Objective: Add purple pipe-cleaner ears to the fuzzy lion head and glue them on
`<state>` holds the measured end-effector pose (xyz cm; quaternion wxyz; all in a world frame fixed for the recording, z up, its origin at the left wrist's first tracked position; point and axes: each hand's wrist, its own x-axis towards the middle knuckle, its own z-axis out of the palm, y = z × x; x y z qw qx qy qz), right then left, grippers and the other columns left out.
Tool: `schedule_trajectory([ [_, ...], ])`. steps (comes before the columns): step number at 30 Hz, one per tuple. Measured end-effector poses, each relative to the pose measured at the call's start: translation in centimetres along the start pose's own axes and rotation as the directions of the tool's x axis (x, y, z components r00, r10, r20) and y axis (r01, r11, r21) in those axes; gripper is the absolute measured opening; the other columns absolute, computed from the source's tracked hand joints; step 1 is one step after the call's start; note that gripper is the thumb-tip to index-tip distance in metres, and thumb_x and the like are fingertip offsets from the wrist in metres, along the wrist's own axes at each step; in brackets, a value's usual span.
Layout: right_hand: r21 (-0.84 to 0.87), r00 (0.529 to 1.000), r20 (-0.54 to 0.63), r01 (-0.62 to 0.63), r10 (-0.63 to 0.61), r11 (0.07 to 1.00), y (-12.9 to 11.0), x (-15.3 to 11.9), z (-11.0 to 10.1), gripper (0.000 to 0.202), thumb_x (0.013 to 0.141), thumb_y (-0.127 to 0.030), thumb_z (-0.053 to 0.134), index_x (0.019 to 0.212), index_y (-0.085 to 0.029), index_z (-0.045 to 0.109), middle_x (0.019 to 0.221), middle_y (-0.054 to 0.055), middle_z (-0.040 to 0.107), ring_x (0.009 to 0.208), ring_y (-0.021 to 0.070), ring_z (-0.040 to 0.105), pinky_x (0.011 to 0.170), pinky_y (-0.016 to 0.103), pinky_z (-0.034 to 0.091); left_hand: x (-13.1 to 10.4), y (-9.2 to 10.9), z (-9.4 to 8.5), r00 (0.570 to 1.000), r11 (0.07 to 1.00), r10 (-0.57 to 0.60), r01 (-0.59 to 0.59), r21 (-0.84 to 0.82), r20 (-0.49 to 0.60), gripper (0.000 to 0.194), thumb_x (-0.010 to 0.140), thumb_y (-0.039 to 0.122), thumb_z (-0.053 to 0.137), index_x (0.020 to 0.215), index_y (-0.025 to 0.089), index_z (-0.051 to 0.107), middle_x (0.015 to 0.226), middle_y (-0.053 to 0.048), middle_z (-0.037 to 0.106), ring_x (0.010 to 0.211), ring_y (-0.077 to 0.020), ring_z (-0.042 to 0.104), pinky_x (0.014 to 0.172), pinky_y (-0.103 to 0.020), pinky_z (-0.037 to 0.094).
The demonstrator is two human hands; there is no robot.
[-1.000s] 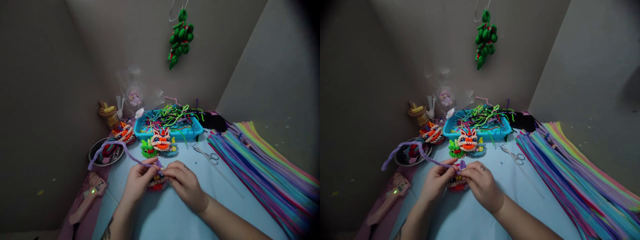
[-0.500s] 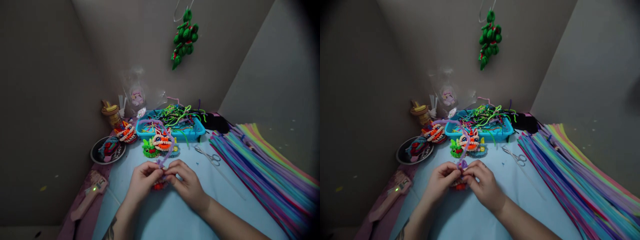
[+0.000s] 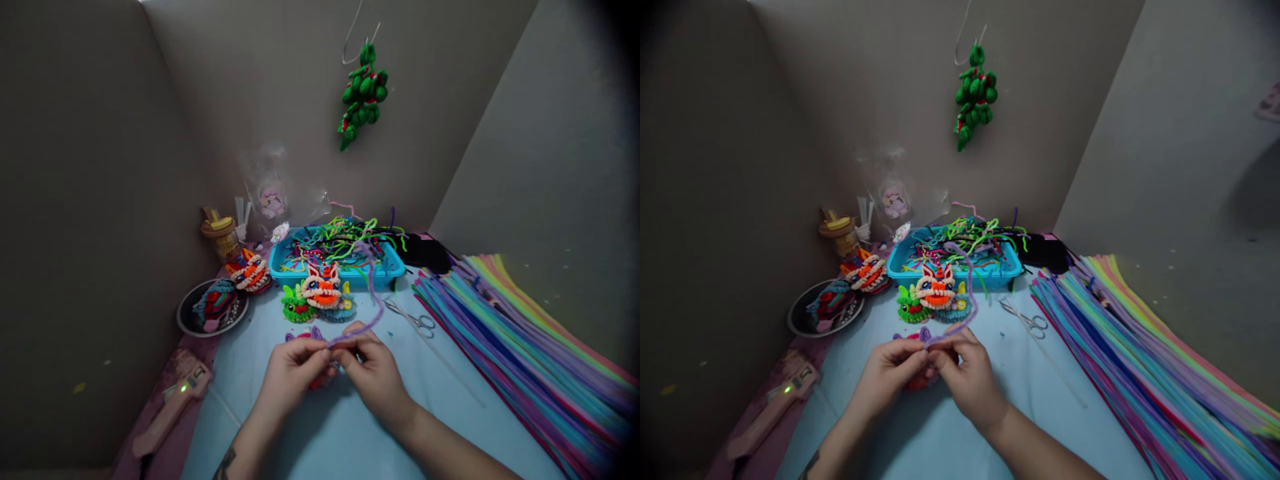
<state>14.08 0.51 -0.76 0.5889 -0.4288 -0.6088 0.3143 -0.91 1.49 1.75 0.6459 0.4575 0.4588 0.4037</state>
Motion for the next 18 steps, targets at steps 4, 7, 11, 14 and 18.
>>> schedule_trajectory([
  [4,0.024,1.0,0.002,-0.03,0.029,0.999,0.1,0.1,0.0,0.009,0.08,-0.017,0.063,0.072,-0.02,0.064,0.076,0.001,0.056,0.072,0.0154,0.055,0.063,0.025,0.044,-0.2,0.4,0.3,0.999,0.995,0.015,-0.018,0.096,0.038,0.035,0.062,0.044,0.076,0.065,0.011,0.069,0.053,-0.003,0.065,0.046,-0.0083,0.051,0.047,-0.019,0.039],
  [7,0.026,0.998,0.04,-0.043,0.042,0.999,0.0,0.2,-0.1,0.011,0.081,-0.017,0.063,0.071,-0.02,0.064,0.074,0.0,0.055,0.071,0.0151,0.054,0.064,0.025,0.043,-0.3,0.6,0.2,0.994,0.987,0.046,-0.06,0.147,0.098,0.028,0.067,0.039,0.072,0.06,0.011,0.068,0.052,-0.003,0.063,0.046,-0.0084,0.05,0.049,-0.019,0.039],
  [11,0.033,0.993,0.105,-0.051,0.048,0.998,-0.3,0.3,-0.1,0.011,0.08,-0.014,0.062,0.07,-0.02,0.064,0.073,-0.001,0.053,0.07,0.014,0.053,0.063,0.024,0.042,-0.3,0.6,-0.2,0.991,0.975,0.038,-0.065,0.212,0.129,0.021,0.069,0.03,0.067,0.06,0.011,0.068,0.049,-0.002,0.062,0.047,-0.0092,0.051,0.05,-0.02,0.039],
  [14,0.046,0.993,0.109,-0.046,0.041,0.998,-0.4,0.5,-0.1,0.013,0.08,-0.012,0.059,0.07,-0.02,0.061,0.073,-0.002,0.052,0.068,0.0127,0.052,0.061,0.023,0.041,-0.3,0.4,-0.2,0.985,0.962,0.056,-0.097,0.254,0.165,0.022,0.074,0.029,0.063,0.063,0.011,0.069,0.051,-0.002,0.063,0.048,-0.01,0.053,0.05,-0.02,0.04],
  [18,0.074,0.998,0.006,-0.064,0.064,0.995,-0.3,0.7,0.1,0.01,0.083,-0.016,0.057,0.073,-0.02,0.058,0.076,-0.001,0.051,0.071,0.0132,0.051,0.064,0.023,0.042,-0.5,-0.4,0.2,0.943,0.85,0.317,-0.33,0.411,0.1,0.016,0.077,0.023,0.063,0.087,0.014,0.072,0.076,-0.006,0.073,0.064,-0.0148,0.064,0.059,-0.022,0.049],
])
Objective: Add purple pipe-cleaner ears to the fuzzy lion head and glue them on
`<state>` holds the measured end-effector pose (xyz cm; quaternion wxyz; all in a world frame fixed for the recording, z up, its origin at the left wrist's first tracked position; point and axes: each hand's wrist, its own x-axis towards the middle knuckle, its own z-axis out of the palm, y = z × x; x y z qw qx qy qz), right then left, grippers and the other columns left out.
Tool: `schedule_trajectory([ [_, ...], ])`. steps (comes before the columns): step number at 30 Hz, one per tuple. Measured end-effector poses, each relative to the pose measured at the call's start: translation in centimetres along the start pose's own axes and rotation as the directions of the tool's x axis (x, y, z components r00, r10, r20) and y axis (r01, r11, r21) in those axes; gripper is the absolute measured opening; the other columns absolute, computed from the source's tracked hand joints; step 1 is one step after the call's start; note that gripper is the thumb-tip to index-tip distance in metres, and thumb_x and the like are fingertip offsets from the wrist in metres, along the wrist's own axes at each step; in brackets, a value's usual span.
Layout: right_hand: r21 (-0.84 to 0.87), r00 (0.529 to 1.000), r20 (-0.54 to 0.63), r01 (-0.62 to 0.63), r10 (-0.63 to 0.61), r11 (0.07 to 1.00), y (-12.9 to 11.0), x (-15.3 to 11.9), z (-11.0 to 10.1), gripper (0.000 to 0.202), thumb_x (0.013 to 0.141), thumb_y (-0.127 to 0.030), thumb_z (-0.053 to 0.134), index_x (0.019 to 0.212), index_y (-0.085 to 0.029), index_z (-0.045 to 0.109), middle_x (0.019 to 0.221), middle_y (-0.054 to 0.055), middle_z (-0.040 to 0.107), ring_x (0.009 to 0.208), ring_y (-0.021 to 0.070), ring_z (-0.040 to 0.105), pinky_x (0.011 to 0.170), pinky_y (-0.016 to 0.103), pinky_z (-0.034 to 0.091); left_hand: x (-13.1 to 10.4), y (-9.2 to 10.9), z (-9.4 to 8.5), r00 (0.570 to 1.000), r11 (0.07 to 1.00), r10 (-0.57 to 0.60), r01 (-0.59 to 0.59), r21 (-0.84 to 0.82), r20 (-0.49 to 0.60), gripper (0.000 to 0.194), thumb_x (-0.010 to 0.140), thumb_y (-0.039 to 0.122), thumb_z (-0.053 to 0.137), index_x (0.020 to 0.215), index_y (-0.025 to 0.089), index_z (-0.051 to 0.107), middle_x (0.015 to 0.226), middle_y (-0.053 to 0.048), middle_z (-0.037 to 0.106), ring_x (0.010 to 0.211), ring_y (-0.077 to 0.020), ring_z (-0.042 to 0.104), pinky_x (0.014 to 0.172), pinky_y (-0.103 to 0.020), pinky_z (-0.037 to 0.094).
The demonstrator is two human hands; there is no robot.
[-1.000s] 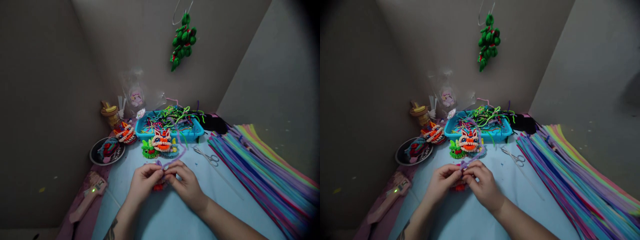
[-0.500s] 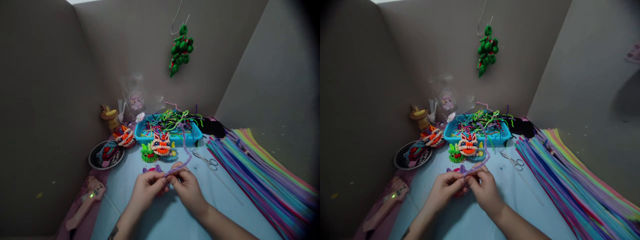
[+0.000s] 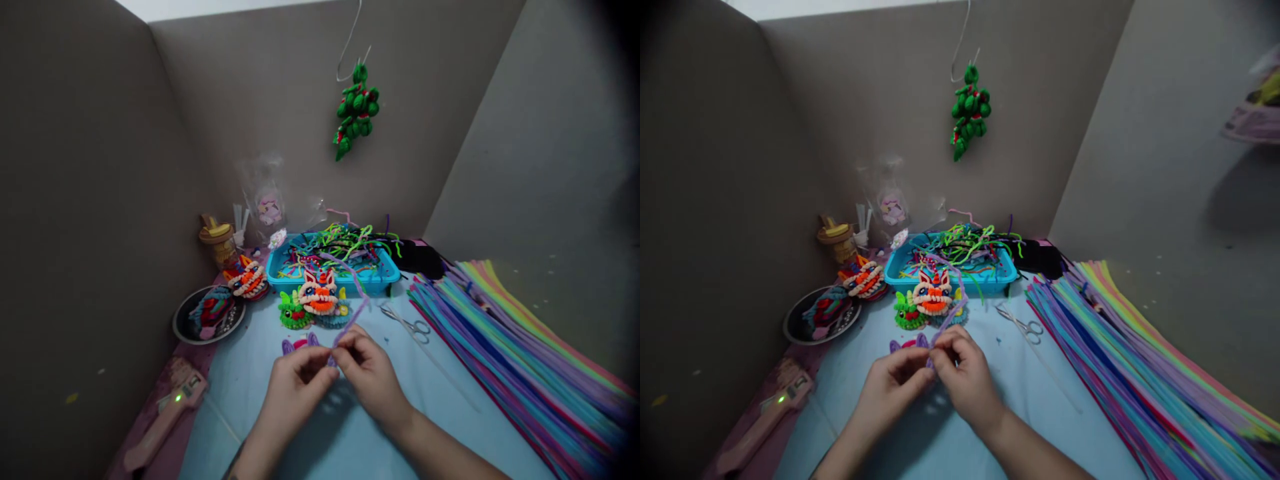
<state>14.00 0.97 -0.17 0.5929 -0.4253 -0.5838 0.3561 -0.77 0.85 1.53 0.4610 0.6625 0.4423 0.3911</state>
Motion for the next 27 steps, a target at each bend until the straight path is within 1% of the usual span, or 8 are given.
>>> schedule_trajectory([
  [2,0.016,0.999,-0.043,-0.024,0.025,1.0,0.1,0.0,0.1,0.011,0.084,-0.019,0.057,0.073,-0.02,0.057,0.076,-0.001,0.051,0.071,0.0136,0.051,0.065,0.023,0.043,-0.3,-0.4,0.3,0.974,0.96,0.209,-0.188,0.207,-0.087,0.017,0.079,0.02,0.064,0.094,0.016,0.07,0.084,-0.007,0.074,0.07,-0.016,0.067,0.064,-0.023,0.052],
  [5,0.047,0.995,-0.08,-0.055,0.059,0.997,0.2,-0.2,0.4,0.012,0.084,-0.021,0.058,0.072,-0.02,0.056,0.075,-0.001,0.052,0.072,0.0143,0.052,0.067,0.025,0.044,-0.6,-1.2,0.5,0.846,0.768,0.526,-0.428,0.476,-0.089,0.015,0.084,0.016,0.059,0.096,0.017,0.068,0.085,-0.006,0.075,0.073,-0.0166,0.07,0.068,-0.024,0.054],
  [7,0.073,0.992,-0.095,-0.075,0.082,0.994,0.3,-0.4,0.5,0.01,0.084,-0.023,0.057,0.074,-0.02,0.057,0.076,0.0,0.053,0.072,0.0147,0.052,0.067,0.025,0.044,-0.7,-1.6,0.6,0.781,0.669,0.622,-0.492,0.557,-0.059,0.018,0.085,0.014,0.057,0.101,0.017,0.066,0.088,-0.007,0.076,0.076,-0.0176,0.071,0.07,-0.025,0.055],
  [9,0.084,0.991,-0.095,-0.089,0.097,0.992,0.2,-0.6,0.6,0.01,0.084,-0.024,0.058,0.076,-0.019,0.057,0.077,0.0,0.054,0.072,0.0152,0.053,0.067,0.026,0.045,-0.8,-1.7,0.6,0.77,0.647,0.636,-0.499,0.576,-0.047,0.021,0.085,0.013,0.057,0.104,0.017,0.066,0.09,-0.008,0.076,0.079,-0.0187,0.072,0.072,-0.026,0.056],
  [16,0.066,0.98,-0.066,-0.183,0.187,0.981,-0.3,-0.6,0.3,0.016,0.08,-0.028,0.063,0.068,-0.019,0.062,0.071,0.001,0.057,0.068,0.0161,0.054,0.065,0.027,0.045,-0.8,-1.0,0.6,0.925,0.841,0.374,-0.305,0.447,-0.072,0.018,0.085,0.019,0.059,0.095,0.021,0.073,0.09,-0.009,0.077,0.079,-0.0215,0.072,0.073,-0.029,0.053],
  [20,0.124,0.986,-0.025,-0.161,0.165,0.979,-0.2,-0.2,-0.1,0.017,0.078,-0.031,0.068,0.067,-0.019,0.065,0.069,0.001,0.056,0.068,0.0154,0.053,0.066,0.026,0.045,-0.6,-0.4,0.7,0.964,0.921,0.244,-0.196,0.338,-0.106,0.017,0.084,0.024,0.06,0.087,0.02,0.076,0.081,-0.009,0.076,0.071,-0.0208,0.069,0.068,-0.028,0.051],
  [23,0.242,0.976,0.045,-0.217,0.213,0.946,0.3,0.0,-0.2,0.022,0.077,-0.039,0.07,0.07,-0.018,0.069,0.073,0.002,0.057,0.068,0.0146,0.053,0.061,0.025,0.045,-0.5,0.1,0.7,0.989,0.98,0.088,-0.065,0.19,-0.115,0.023,0.084,0.031,0.059,0.077,0.018,0.076,0.066,-0.006,0.072,0.06,-0.0176,0.064,0.06,-0.025,0.047],
  [27,0.442,0.939,0.161,-0.345,0.305,0.828,0.8,0.2,-0.2,0.024,0.073,-0.042,0.075,0.074,-0.018,0.072,0.073,0.0,0.056,0.06,0.0111,0.051,0.052,0.022,0.043,-0.2,0.1,0.6,0.983,0.977,-0.18,0.181,-0.116,0.025,0.036,0.08,0.045,0.061,0.07,0.013,0.074,0.052,-0.003,0.064,0.043,-0.0108,0.05,0.044,-0.021,0.038],
])
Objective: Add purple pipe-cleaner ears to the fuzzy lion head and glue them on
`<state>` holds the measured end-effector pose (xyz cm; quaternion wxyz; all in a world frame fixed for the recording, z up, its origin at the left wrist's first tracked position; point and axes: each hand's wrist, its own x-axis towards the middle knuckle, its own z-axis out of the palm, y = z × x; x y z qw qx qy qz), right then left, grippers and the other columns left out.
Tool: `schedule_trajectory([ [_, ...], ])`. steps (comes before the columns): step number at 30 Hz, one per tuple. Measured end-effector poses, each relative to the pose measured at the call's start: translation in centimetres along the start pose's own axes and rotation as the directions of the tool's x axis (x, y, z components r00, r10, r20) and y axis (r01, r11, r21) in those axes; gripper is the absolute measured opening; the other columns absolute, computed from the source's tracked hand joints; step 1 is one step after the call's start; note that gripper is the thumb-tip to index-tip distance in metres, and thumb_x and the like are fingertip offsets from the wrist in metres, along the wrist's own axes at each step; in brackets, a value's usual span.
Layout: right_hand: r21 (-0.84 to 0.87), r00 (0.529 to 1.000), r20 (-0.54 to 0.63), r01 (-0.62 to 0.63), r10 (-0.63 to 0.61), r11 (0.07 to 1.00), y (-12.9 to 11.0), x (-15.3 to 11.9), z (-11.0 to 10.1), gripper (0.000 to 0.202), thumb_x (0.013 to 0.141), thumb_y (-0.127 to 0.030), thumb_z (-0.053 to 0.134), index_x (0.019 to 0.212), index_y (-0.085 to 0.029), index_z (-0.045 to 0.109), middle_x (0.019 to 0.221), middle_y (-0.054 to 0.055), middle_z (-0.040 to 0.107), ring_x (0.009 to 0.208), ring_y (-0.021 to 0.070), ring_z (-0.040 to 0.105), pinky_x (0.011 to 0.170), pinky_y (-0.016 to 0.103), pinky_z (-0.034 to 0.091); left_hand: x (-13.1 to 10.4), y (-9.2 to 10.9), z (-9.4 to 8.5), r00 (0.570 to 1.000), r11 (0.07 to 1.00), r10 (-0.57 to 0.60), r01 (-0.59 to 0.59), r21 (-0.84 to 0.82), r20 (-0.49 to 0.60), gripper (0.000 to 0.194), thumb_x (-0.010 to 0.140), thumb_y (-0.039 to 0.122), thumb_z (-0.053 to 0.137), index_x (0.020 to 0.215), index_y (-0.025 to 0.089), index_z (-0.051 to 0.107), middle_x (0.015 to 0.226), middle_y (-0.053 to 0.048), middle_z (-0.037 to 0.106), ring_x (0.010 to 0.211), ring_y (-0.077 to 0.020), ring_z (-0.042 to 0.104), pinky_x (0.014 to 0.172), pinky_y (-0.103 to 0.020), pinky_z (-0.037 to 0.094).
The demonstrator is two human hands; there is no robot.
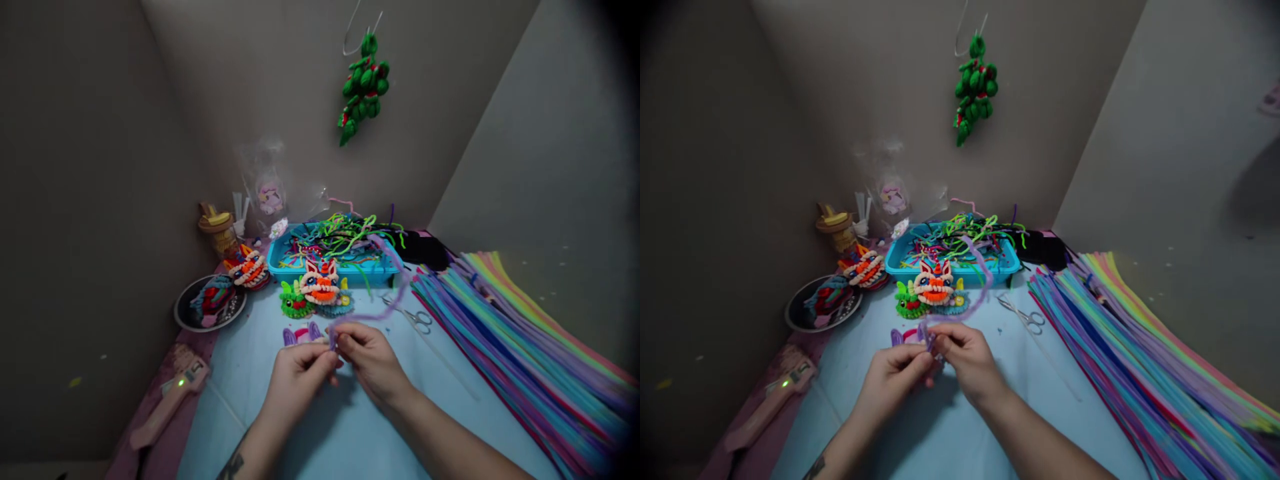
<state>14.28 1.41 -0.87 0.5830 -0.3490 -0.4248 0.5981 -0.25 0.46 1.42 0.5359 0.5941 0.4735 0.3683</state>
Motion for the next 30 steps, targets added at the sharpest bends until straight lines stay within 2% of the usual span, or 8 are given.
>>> schedule_trajectory([
  [4,0.194,0.985,0.082,-0.166,0.153,0.967,-0.1,0.2,0.0,0.029,0.06,-0.041,0.084,0.07,-0.017,0.072,0.07,-0.002,0.054,0.048,0.0066,0.046,0.041,0.019,0.039,0.2,-0.5,-0.1,0.979,0.961,-0.103,0.144,-0.236,0.177,0.045,0.072,0.055,0.068,0.071,0.01,0.072,0.054,-0.003,0.063,0.04,-0.0077,0.048,0.038,-0.018,0.035],
  [8,0.257,0.935,0.207,-0.336,0.288,0.906,-0.3,0.2,-0.1,0.038,0.053,-0.044,0.087,0.07,-0.014,0.07,0.058,-0.004,0.052,0.042,0.0054,0.042,0.038,0.017,0.035,0.0,-0.7,0.0,0.952,0.901,-0.13,0.231,-0.368,0.279,0.041,0.068,0.051,0.073,0.07,0.01,0.07,0.06,-0.005,0.067,0.04,-0.0064,0.051,0.034,-0.016,0.031],
  [13,0.251,0.899,0.307,-0.392,0.311,0.885,-0.9,-0.2,0.1,0.04,0.053,-0.043,0.088,0.067,-0.014,0.064,0.058,-0.004,0.052,0.043,0.0045,0.041,0.041,0.016,0.035,-0.2,-0.5,-0.1,0.922,0.864,-0.142,0.293,-0.409,0.359,0.039,0.069,0.048,0.073,0.071,0.009,0.069,0.059,-0.004,0.066,0.039,-0.0048,0.049,0.032,-0.015,0.028],
  [18,0.22,0.945,0.217,-0.291,0.244,0.931,-1.2,0.0,0.4,0.04,0.055,-0.043,0.086,0.063,-0.016,0.059,0.058,-0.005,0.048,0.046,0.0067,0.041,0.042,0.019,0.034,-0.1,-0.5,-0.1,0.942,0.868,-0.158,0.276,-0.413,0.296,0.036,0.065,0.044,0.077,0.067,0.01,0.065,0.057,-0.003,0.065,0.038,-0.004,0.046,0.031,-0.014,0.025],
  [23,0.129,0.986,0.116,-0.136,0.122,0.982,-1.2,0.0,0.6,0.036,0.065,-0.043,0.079,0.062,-0.017,0.054,0.062,-0.005,0.046,0.048,0.0066,0.039,0.046,0.02,0.035,0.0,-0.8,0.1,0.962,0.9,-0.147,0.227,-0.372,0.23,0.038,0.066,0.047,0.076,0.064,0.011,0.065,0.055,-0.002,0.064,0.035,-0.0033,0.043,0.032,-0.015,0.024],
  [27,0.058,0.996,0.087,-0.038,0.032,0.998,-1.2,-0.2,0.7,0.033,0.072,-0.044,0.073,0.063,-0.018,0.054,0.066,-0.004,0.045,0.055,0.0096,0.041,0.051,0.022,0.037,-0.3,-0.2,0.2,0.977,0.949,-0.133,0.173,-0.262,0.163,0.041,0.069,0.052,0.071,0.063,0.012,0.066,0.042,0.002,0.054,0.031,-0.0034,0.034,0.033,-0.017,0.023],
  [30,-0.02,0.997,0.059,0.055,-0.054,0.998,-1.3,-0.2,0.6,0.031,0.074,-0.042,0.071,0.062,-0.018,0.055,0.071,-0.002,0.045,0.062,0.0118,0.044,0.057,0.024,0.039,-0.5,0.7,0.3,0.996,0.99,-0.071,0.077,-0.116,0.051,0.036,0.072,0.047,0.069,0.06,0.014,0.065,0.042,0.002,0.052,0.035,-0.0056,0.037,0.037,-0.018,0.027],
])
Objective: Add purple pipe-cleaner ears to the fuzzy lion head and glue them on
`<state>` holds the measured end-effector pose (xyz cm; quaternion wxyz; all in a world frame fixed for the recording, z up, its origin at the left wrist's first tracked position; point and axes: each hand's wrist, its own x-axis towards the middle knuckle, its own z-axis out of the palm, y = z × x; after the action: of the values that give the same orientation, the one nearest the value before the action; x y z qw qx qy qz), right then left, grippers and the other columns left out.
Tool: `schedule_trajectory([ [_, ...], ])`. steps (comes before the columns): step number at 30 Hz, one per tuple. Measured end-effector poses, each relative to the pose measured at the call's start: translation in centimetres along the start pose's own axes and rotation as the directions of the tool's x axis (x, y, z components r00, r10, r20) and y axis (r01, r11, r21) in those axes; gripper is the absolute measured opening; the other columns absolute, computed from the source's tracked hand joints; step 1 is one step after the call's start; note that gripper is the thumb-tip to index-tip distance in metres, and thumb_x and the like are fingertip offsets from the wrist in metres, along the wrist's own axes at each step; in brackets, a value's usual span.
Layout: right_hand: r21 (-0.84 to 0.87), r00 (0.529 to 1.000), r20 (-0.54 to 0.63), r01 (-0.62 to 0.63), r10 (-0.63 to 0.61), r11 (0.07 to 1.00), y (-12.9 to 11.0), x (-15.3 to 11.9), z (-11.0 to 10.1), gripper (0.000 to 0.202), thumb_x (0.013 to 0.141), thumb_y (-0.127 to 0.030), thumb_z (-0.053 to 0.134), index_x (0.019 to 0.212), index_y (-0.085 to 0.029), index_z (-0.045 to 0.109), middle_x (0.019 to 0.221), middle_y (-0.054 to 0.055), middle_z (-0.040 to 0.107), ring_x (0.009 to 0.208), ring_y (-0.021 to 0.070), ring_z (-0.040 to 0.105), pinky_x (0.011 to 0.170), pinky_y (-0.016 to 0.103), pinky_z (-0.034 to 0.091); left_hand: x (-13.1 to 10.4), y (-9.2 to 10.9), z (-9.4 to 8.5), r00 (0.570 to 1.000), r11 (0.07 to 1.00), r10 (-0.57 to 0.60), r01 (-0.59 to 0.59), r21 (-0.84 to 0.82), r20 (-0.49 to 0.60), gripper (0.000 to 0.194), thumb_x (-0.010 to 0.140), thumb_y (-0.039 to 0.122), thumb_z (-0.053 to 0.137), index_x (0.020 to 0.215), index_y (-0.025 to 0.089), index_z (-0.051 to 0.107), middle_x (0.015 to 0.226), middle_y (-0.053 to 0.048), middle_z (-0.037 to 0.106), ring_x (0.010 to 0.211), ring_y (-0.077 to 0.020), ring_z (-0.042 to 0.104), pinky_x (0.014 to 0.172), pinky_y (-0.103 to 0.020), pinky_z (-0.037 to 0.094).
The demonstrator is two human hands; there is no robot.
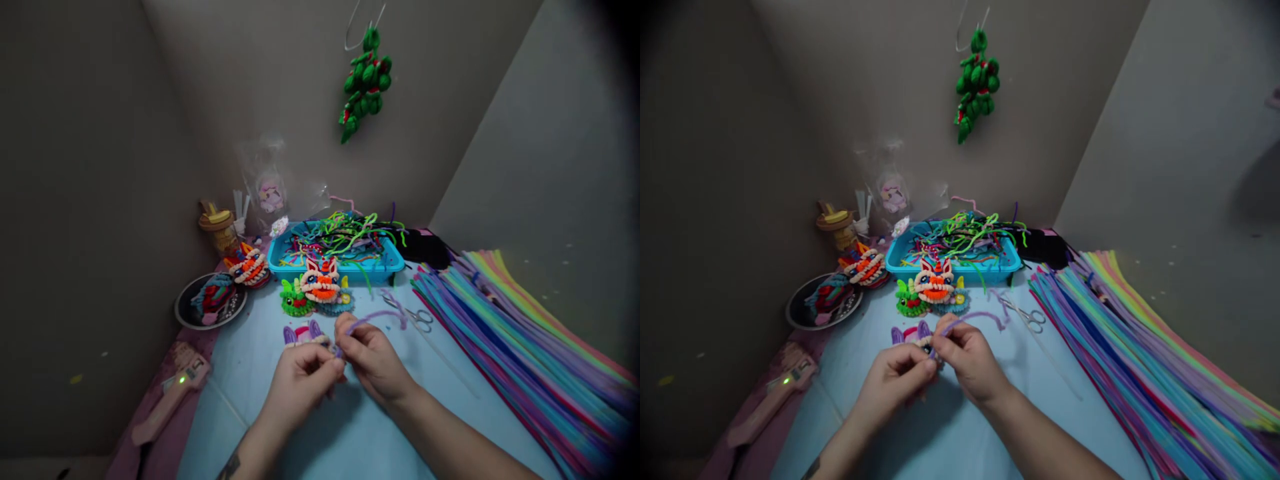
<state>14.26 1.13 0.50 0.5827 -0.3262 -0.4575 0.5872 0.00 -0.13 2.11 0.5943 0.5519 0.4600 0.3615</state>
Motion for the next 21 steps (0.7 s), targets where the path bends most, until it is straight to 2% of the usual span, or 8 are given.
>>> schedule_trajectory([
  [3,-0.144,0.996,-0.003,0.091,-0.092,0.985,-0.06,0.04,-0.34,0.022,0.078,-0.036,0.068,0.067,-0.019,0.061,0.076,0.0,0.048,0.072,0.0151,0.049,0.067,0.026,0.042,-0.18,0.37,0.16,0.972,0.967,0.192,-0.163,0.198,-0.136,0.024,0.073,0.034,0.068,0.059,0.015,0.067,0.052,-0.001,0.059,0.047,-0.0099,0.048,0.045,-0.02,0.035],
  [5,-0.25,0.992,-0.008,0.121,-0.127,0.961,-0.15,0.05,-0.55,0.016,0.08,-0.032,0.065,0.072,-0.019,0.064,0.079,0.001,0.051,0.076,0.0163,0.051,0.07,0.027,0.043,-0.2,0.3,0.16,0.949,0.938,0.265,-0.214,0.272,-0.17,0.018,0.075,0.029,0.065,0.067,0.015,0.071,0.063,-0.004,0.066,0.056,-0.0133,0.055,0.052,-0.021,0.041],
  [9,-0.368,0.987,-0.004,0.145,-0.158,0.918,-0.31,-0.01,-0.64,0.012,0.083,-0.027,0.062,0.074,-0.02,0.065,0.081,0.001,0.053,0.077,0.0161,0.053,0.07,0.027,0.044,-0.14,0.04,0.04,0.968,0.961,0.213,-0.183,0.209,-0.131,0.021,0.08,0.031,0.06,0.084,0.014,0.072,0.074,-0.008,0.07,0.063,-0.0165,0.06,0.058,-0.023,0.046],
  [14,-0.35,0.989,0.035,0.149,-0.146,0.925,-0.22,-0.07,-0.56,0.008,0.083,-0.026,0.063,0.081,-0.021,0.068,0.085,0.002,0.054,0.08,0.0165,0.056,0.071,0.028,0.046,-0.09,0.24,-0.07,0.966,0.966,0.19,-0.152,0.207,-0.178,0.022,0.078,0.032,0.062,0.069,0.013,0.069,0.062,-0.005,0.065,0.056,-0.0134,0.054,0.054,-0.022,0.041],
  [21,-0.426,0.953,0.03,0.286,-0.303,0.858,-0.3,-0.12,-1.08,0.002,0.081,-0.023,0.066,0.081,-0.022,0.068,0.082,0.001,0.057,0.079,0.0165,0.056,0.07,0.028,0.046,-0.07,0.71,-0.17,0.968,0.989,0.129,-0.11,0.097,-0.217,0.022,0.074,0.03,0.062,0.059,0.013,0.062,0.054,0.0,0.057,0.052,-0.0102,0.046,0.05,-0.021,0.035],
])
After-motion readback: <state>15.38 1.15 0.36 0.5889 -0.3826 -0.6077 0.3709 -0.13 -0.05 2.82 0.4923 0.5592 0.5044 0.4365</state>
